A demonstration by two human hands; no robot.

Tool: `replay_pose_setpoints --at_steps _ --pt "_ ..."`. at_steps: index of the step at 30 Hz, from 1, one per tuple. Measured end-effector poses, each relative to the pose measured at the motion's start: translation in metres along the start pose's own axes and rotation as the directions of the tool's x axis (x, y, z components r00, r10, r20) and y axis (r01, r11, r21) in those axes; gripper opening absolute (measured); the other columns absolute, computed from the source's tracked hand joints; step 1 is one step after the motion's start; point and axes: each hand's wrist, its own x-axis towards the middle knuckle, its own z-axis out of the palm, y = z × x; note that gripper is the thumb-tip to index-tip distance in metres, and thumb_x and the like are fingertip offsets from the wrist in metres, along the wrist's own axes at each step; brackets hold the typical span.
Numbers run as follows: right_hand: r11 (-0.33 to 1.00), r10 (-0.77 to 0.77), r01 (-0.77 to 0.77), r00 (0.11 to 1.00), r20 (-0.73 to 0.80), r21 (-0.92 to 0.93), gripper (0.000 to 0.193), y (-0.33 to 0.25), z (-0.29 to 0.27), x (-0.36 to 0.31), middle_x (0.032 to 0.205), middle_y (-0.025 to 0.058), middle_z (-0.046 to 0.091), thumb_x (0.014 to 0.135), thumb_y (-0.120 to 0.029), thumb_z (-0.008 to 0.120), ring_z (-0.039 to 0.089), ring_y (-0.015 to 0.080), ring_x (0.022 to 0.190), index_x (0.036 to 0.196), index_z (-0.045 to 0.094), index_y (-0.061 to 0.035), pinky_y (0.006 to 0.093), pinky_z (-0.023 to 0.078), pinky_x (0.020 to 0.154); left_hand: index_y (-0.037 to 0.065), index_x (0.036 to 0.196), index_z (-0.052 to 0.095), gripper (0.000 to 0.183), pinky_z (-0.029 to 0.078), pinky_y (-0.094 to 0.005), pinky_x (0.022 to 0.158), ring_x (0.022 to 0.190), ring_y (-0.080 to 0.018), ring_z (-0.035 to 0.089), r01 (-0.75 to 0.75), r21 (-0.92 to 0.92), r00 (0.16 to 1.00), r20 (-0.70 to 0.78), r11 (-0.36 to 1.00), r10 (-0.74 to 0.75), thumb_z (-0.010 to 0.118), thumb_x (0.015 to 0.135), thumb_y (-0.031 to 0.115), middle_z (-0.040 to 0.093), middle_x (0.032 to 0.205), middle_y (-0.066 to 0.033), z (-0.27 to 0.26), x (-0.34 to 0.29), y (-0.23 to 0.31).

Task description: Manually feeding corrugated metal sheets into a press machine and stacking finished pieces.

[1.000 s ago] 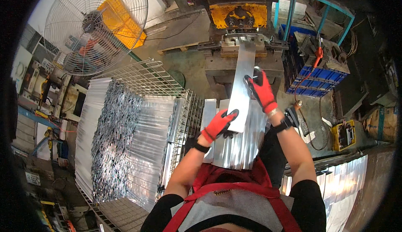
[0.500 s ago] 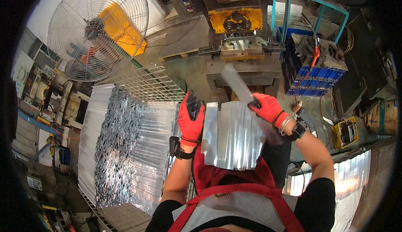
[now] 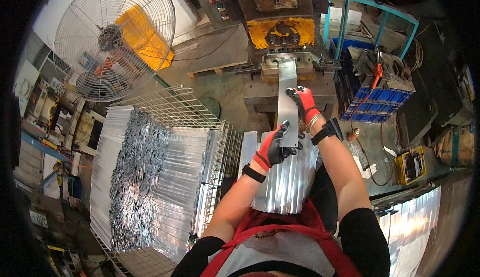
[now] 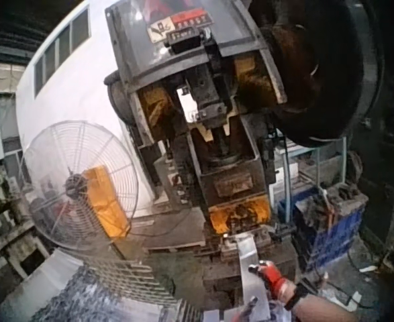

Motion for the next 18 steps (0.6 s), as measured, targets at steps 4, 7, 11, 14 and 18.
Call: replay_pose_setpoints --at_steps 4,7,11,14,18 --pt "0.973 0.033 -0.032 0.999 -0.001 0.231 0.01 0.008 -0.005 0.003 0.067 -0.0031 0.056 0.076 -0.014 0.056 0.051 0.0072 0.06 0.071 0.06 -0.0062 0.0227 0.041 0.057 0.001 0.098 0.053 0.043 0.047 -0.0235 0.041 0.059 -0.0227 0.062 -0.016 0.108 0.989 -0.147 0.994 0.032 0.039 0.088 0.04 0.062 0.081 -0.0131 0.017 0.003 0.003" --pt "0.983 0.032 -0.044 0.997 0.07 0.177 0.017 0.018 -0.019 0.012 0.083 0.004 0.062 0.079 -0.014 0.052 0.058 0.0131 0.078 0.085 0.062 -0.0007 0.0268 0.045 0.074 0.001 0.095 0.055 0.039 0.046 -0.0243 0.039 0.056 -0.0216 0.062 -0.015 0.095 0.977 -0.212 0.995 0.035 0.041 0.088 0.036 0.062 0.081 -0.0122 0.027 0.006 0.001" --pt "0.99 0.031 -0.039 0.997 0.066 0.138 0.016 0.02 -0.014 0.011 0.081 0.0031 0.062 0.078 -0.014 0.053 0.057 0.0124 0.076 0.084 0.062 -0.001 0.0256 0.045 0.072 0.001 0.093 0.055 0.037 0.044 -0.0241 0.036 0.054 -0.0212 0.062 -0.08 0.061 0.969 -0.228 0.995 0.092 0.043 0.087 0.036 0.062 0.08 -0.0126 0.016 0.008 -0.005" --pt "0.991 0.072 -0.076 0.997 0.039 0.108 0.014 0.021 -0.018 0.013 0.08 0.0017 0.061 0.076 -0.013 0.054 0.056 0.0111 0.073 0.082 0.062 -0.002 0.0246 0.044 0.07 0.002 0.092 0.055 0.037 0.044 -0.0246 0.036 0.055 -0.0218 0.062 -0.032 0.099 0.966 -0.253 0.995 0.056 0.044 0.086 0.036 0.062 0.081 -0.0128 0.006 0.011 -0.008" --pt "0.989 0.145 -0.145 0.989 0.043 -0.008 0.012 0.021 -0.023 0.016 0.078 0.0005 0.061 0.075 -0.013 0.057 0.054 0.0096 0.071 0.08 0.062 -0.0034 0.024 0.043 0.066 0.003 0.09 0.055 0.035 0.043 -0.0244 0.034 0.055 -0.0222 0.062 -0.007 0.111 0.971 -0.236 0.994 0.033 0.046 0.086 0.037 0.062 0.081 -0.013 0.008 0.008 -0.007"
